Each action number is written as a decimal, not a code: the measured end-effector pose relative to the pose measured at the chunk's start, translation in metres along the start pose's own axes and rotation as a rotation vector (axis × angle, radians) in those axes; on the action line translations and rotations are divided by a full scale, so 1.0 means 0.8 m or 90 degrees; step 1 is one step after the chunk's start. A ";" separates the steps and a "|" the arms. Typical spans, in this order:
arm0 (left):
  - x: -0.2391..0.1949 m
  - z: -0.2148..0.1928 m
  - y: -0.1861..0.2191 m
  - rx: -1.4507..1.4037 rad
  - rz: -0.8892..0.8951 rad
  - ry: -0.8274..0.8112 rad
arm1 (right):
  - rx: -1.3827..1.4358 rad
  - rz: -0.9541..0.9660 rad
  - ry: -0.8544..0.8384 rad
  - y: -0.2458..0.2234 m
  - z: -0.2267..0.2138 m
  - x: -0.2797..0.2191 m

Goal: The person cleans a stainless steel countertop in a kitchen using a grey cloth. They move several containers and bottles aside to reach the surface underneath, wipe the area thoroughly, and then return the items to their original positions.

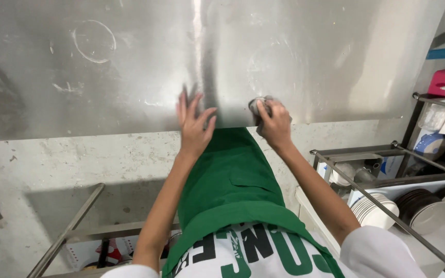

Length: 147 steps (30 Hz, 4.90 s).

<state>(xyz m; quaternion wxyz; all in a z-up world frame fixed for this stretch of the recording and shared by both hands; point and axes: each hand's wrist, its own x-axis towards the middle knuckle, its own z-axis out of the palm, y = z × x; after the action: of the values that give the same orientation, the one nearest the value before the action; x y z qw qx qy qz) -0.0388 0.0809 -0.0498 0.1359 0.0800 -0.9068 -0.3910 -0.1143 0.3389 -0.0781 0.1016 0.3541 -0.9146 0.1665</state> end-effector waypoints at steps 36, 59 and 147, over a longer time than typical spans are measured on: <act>0.094 0.155 0.004 0.210 0.235 -0.018 | -0.101 0.326 0.028 0.123 -0.002 0.004; 0.087 0.185 0.010 0.205 0.210 -0.009 | -0.100 0.339 0.023 0.120 -0.008 0.010; 0.121 0.163 -0.011 0.190 0.251 -0.068 | -0.103 0.328 0.040 0.119 -0.010 0.011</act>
<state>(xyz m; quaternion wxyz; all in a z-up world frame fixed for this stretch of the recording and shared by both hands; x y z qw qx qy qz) -0.1706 0.1405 -0.1241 0.1481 -0.1003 -0.9584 -0.2226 -0.1848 0.4024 -0.0902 0.1122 0.0949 -0.9813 0.1240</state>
